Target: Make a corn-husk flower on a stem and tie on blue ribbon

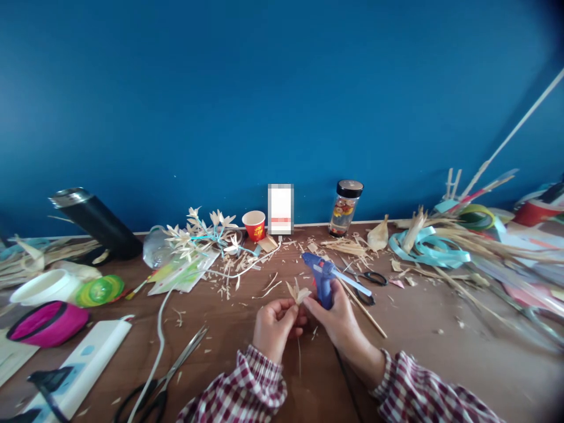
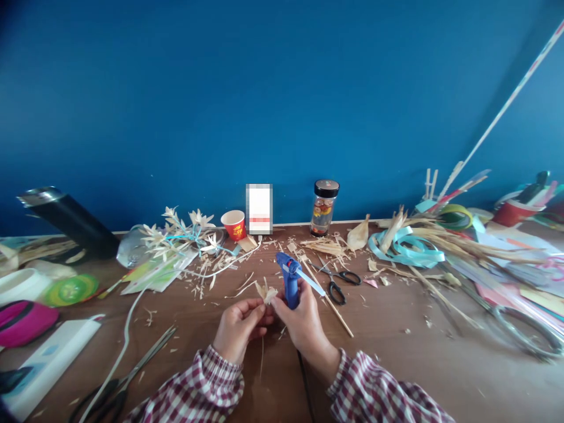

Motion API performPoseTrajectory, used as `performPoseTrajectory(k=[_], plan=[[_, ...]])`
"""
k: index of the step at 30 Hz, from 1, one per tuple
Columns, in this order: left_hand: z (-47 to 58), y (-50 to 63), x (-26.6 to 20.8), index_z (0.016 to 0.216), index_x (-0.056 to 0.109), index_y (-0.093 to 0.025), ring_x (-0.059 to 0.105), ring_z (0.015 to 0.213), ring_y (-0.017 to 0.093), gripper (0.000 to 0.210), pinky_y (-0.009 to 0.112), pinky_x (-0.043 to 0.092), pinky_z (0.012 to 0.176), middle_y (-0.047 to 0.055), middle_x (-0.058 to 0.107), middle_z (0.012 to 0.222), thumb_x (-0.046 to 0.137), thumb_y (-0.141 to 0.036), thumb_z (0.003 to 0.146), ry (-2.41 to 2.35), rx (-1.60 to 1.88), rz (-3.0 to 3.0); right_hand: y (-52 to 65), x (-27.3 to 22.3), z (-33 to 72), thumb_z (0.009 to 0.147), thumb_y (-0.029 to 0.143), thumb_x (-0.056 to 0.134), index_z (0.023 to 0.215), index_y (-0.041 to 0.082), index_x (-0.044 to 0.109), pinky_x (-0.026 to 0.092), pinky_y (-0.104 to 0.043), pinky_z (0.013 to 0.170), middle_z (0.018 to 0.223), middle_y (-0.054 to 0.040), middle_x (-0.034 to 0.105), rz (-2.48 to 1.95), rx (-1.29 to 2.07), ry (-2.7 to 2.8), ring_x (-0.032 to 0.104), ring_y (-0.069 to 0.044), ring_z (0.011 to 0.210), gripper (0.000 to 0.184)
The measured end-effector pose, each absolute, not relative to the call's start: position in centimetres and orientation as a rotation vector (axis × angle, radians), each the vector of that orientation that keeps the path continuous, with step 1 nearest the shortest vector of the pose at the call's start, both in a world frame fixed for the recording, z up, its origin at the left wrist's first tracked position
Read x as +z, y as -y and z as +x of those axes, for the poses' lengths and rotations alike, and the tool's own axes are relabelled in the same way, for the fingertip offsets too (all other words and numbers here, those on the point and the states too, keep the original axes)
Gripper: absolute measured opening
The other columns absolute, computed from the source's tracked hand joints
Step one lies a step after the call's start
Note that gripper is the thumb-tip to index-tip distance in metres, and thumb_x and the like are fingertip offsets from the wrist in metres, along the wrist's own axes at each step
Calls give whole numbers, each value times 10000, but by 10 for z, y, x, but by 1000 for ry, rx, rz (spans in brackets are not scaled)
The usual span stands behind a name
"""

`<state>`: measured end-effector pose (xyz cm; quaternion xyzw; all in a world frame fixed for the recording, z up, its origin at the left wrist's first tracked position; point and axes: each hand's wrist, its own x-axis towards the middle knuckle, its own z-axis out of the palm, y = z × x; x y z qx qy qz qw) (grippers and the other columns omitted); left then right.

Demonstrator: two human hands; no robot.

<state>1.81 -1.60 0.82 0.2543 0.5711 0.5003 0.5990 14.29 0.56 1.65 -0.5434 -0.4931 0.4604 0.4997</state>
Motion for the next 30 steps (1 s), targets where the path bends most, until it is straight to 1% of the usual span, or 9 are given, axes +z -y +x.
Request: performPoseTrajectory(k=[5,8,14,20,25,30], plan=[[18,14,7,818,625,-89,660,566,139,188,187,523,463,101,713,694,700,-151,657,-1311,1164,539,-5,17,145,624,312,698,834,197,475,473,-291,613,705,13,581,-1311,1127,1168,564,-156,629,327],[18,14,9,818,624,-85,659,572,137,191,179,517,455,106,711,703,703,-138,652,-1322,1155,538,-4,19,145,631,303,703,848,195,472,482,-286,622,706,19,575,-1272,1151,1143,564,-147,627,335],[17,13,6,784,616,-103,662,595,141,169,162,497,421,95,708,708,702,-168,654,-1352,1191,526,-1,15,144,647,335,705,835,201,463,488,-257,574,689,35,558,-1201,1235,1108,558,-129,587,334],[15,11,5,792,610,-115,665,599,142,231,161,493,423,94,709,724,734,-206,620,-1325,1171,495,-2,9,141,653,327,709,851,207,459,500,-246,576,716,39,569,-1184,1246,1072,574,-120,595,341],[17,12,5,821,587,-108,658,569,137,233,178,502,431,96,707,716,721,-168,640,-1312,1164,472,0,12,138,649,315,709,855,198,469,511,-249,571,699,32,581,-1227,1200,1075,591,-131,596,336],[18,12,7,842,579,-99,665,602,139,181,171,510,448,98,708,726,674,-130,691,-1296,1146,482,0,4,136,655,316,694,892,200,487,526,-281,600,736,8,607,-1235,1165,1134,616,-163,646,335]])
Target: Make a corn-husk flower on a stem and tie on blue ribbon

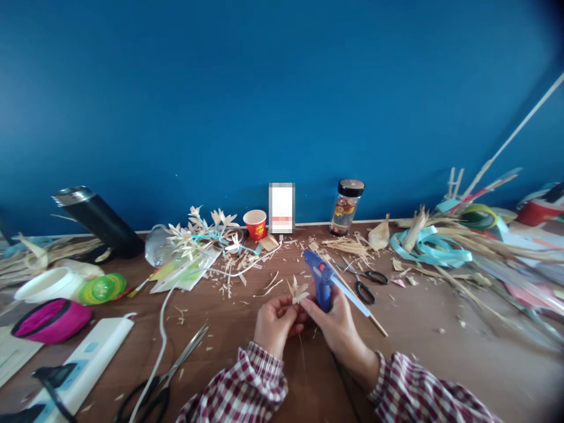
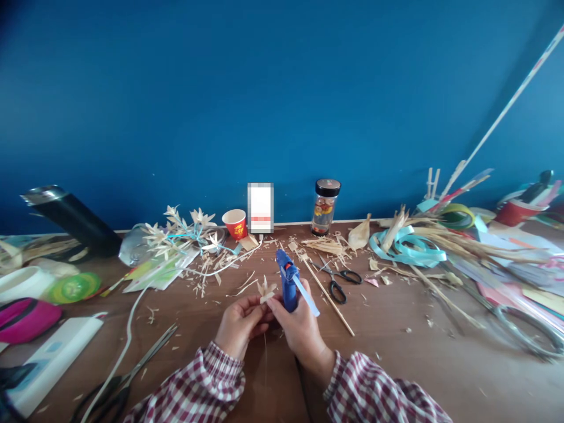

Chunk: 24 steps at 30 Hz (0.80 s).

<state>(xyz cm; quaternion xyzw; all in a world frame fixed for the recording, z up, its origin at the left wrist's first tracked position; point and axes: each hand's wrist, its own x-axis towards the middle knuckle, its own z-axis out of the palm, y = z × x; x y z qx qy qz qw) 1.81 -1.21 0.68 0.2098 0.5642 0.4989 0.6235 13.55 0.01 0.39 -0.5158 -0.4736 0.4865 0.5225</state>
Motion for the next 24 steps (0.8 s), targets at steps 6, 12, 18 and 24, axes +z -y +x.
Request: performPoseTrajectory(k=[6,12,18,24], plan=[[19,12,7,838,613,-93,665,615,134,193,165,523,485,97,712,739,694,-160,677,-1284,1132,535,-1,0,134,656,309,675,848,192,512,520,-304,610,717,-7,607,-1286,1101,1184,615,-184,665,278],[19,12,4,838,623,-87,661,592,133,184,166,524,479,101,707,719,692,-147,679,-1281,1143,527,0,4,133,655,316,675,867,177,517,510,-306,594,716,-15,618,-1305,1075,1197,608,-186,651,299],[13,6,11,760,601,-89,630,510,84,72,135,516,462,49,672,621,603,-24,731,-1172,1282,242,-2,0,137,655,321,683,866,189,496,505,-287,599,719,6,597,-1289,1053,1172,600,-167,643,311],[13,7,17,738,625,-68,564,415,55,85,111,477,394,36,641,554,677,-52,673,-1167,1253,269,-4,-3,139,678,316,680,871,202,465,497,-268,616,724,29,581,-1263,1032,1138,586,-136,619,311]])
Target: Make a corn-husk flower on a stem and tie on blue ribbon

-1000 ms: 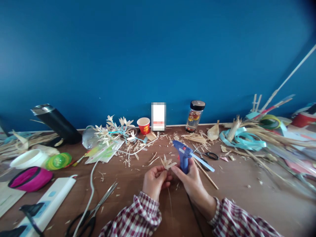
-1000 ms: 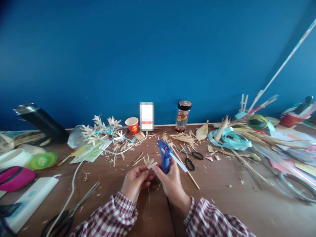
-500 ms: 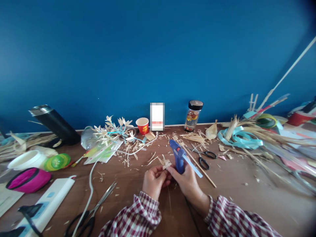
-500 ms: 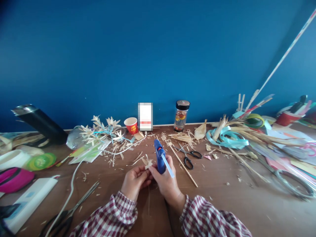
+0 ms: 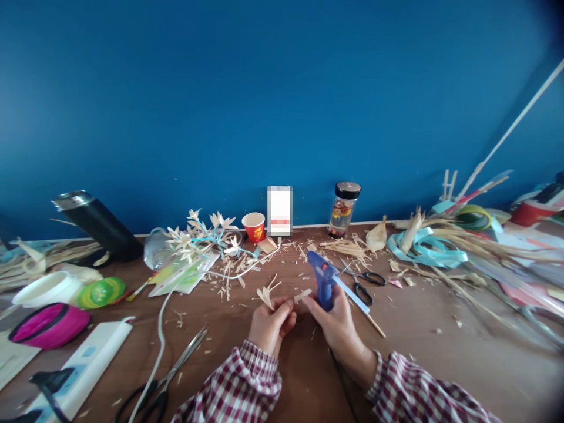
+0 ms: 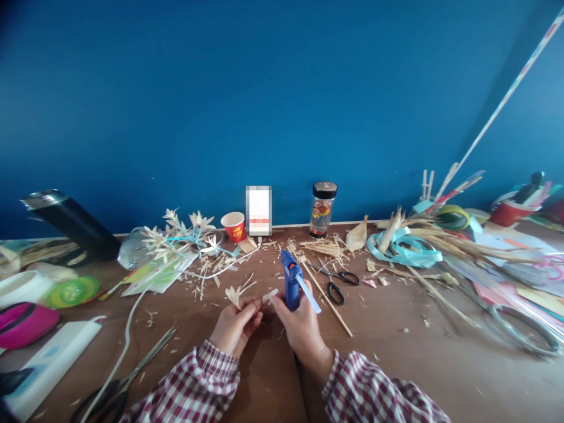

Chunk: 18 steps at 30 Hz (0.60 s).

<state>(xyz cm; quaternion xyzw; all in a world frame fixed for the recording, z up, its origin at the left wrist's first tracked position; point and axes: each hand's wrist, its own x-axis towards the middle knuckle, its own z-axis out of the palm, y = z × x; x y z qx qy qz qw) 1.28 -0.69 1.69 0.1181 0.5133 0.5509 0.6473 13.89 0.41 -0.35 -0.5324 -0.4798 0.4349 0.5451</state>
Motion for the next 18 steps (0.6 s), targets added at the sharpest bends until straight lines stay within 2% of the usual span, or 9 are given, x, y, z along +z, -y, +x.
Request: performPoseTrajectory(k=[6,12,18], plan=[[13,10,14,798,665,-70,546,418,48,252,119,478,398,40,659,585,762,-165,586,-1169,1188,363,-2,0,136,675,304,682,859,203,458,509,-269,615,715,31,585,-1228,1121,1138,601,-145,633,307],[13,10,12,674,627,-90,536,414,53,305,121,457,376,13,629,531,810,-243,484,-1178,1198,392,-2,-3,137,676,294,678,868,201,457,512,-265,601,714,30,578,-1198,1130,1132,596,-140,623,308],[13,12,11,656,596,-101,540,430,59,349,133,470,385,2,619,532,822,-263,445,-1131,1208,404,-3,-7,138,685,328,669,892,197,458,510,-272,617,732,16,590,-1213,1106,1121,598,-147,635,324]])
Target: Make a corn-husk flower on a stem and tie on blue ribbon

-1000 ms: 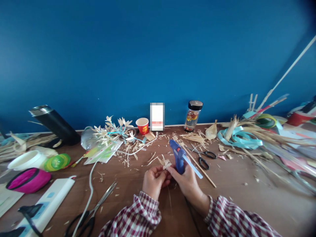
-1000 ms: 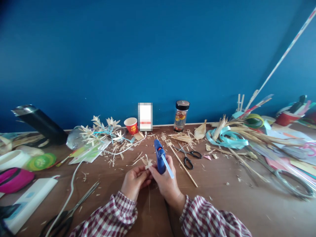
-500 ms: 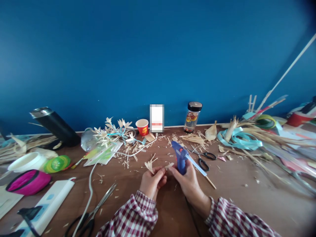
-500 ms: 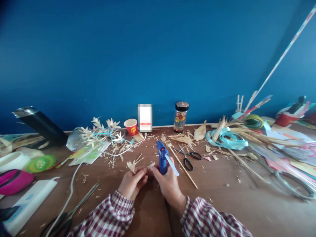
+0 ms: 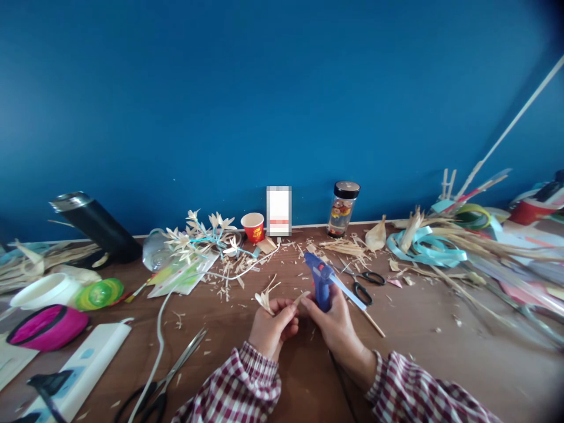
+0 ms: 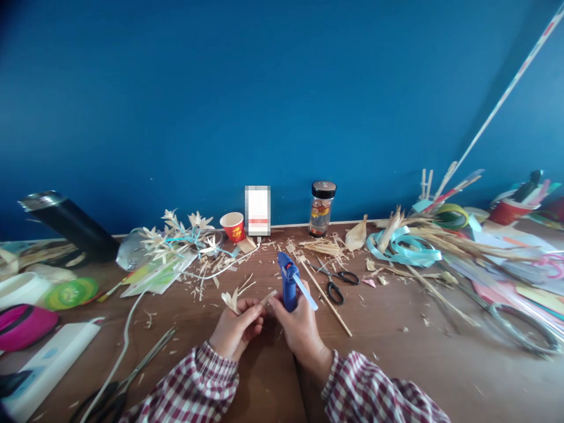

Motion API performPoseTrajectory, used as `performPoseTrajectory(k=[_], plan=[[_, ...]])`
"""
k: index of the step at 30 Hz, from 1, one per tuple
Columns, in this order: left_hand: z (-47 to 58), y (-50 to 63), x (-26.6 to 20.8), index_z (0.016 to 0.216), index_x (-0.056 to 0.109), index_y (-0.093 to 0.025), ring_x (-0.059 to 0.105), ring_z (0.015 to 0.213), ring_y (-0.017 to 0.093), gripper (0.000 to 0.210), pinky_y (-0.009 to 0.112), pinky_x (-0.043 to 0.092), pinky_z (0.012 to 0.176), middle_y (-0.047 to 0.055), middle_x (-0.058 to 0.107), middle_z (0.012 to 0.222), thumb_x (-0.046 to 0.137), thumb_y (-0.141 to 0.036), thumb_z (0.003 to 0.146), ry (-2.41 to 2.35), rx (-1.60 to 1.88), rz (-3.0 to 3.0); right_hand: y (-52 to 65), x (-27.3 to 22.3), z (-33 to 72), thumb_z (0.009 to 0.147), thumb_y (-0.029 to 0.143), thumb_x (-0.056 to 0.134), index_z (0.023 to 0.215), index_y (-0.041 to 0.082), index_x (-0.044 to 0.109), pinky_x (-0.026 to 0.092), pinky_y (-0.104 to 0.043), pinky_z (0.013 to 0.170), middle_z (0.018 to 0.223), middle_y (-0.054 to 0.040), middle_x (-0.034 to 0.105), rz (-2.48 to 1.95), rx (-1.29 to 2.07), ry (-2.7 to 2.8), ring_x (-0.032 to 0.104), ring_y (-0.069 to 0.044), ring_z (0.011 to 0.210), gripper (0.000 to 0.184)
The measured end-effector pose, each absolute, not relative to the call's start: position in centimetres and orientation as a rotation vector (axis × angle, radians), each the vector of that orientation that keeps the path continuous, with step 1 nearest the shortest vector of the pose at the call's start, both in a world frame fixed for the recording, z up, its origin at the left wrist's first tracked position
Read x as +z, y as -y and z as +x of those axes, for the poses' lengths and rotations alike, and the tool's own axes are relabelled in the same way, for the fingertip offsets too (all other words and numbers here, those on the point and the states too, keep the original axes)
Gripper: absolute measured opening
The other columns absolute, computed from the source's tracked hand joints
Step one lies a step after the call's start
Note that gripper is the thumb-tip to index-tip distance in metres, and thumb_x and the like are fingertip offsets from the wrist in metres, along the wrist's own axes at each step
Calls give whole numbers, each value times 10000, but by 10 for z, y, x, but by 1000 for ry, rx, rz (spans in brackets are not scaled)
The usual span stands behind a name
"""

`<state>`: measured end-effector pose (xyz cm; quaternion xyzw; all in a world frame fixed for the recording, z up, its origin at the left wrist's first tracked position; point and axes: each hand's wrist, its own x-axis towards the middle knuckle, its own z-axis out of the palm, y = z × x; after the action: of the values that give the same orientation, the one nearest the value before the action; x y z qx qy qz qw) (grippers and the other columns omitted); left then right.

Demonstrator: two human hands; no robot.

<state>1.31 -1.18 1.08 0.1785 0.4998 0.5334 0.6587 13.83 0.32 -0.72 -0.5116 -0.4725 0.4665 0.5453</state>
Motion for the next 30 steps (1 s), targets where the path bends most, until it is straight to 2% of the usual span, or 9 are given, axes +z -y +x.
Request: performPoseTrajectory(k=[9,14,20,24,30], plan=[[8,6,14,722,611,-90,562,431,58,227,128,484,391,43,665,593,759,-141,557,-1178,1309,333,-7,7,146,695,297,640,880,192,471,495,-295,630,727,4,587,-1288,944,1310,584,-163,649,271],[3,5,17,728,606,-77,561,421,64,183,128,490,379,49,664,589,729,-81,593,-1143,1340,300,-13,27,177,821,323,491,1020,199,434,472,-287,643,856,-40,609,-1297,809,1532,577,-166,716,241],[4,5,24,731,615,-80,559,413,52,77,112,488,380,40,665,577,632,-23,682,-1162,1321,296,-18,29,231,842,269,431,1074,196,443,439,-333,731,950,-72,613,-1515,369,1855,577,-209,824,244],[7,9,26,703,627,-94,551,400,48,70,110,484,370,38,670,592,639,-30,678,-1132,1255,322,-15,23,250,829,237,427,1095,180,473,400,-391,801,985,-100,602,-1551,-17,2048,541,-249,896,276],[8,11,22,678,635,-93,538,404,39,56,104,475,368,37,663,605,672,-55,658,-1090,1178,393,-9,13,253,841,211,402,1101,160,486,396,-393,818,979,-111,589,-1609,-114,2166,515,-253,890,278]])
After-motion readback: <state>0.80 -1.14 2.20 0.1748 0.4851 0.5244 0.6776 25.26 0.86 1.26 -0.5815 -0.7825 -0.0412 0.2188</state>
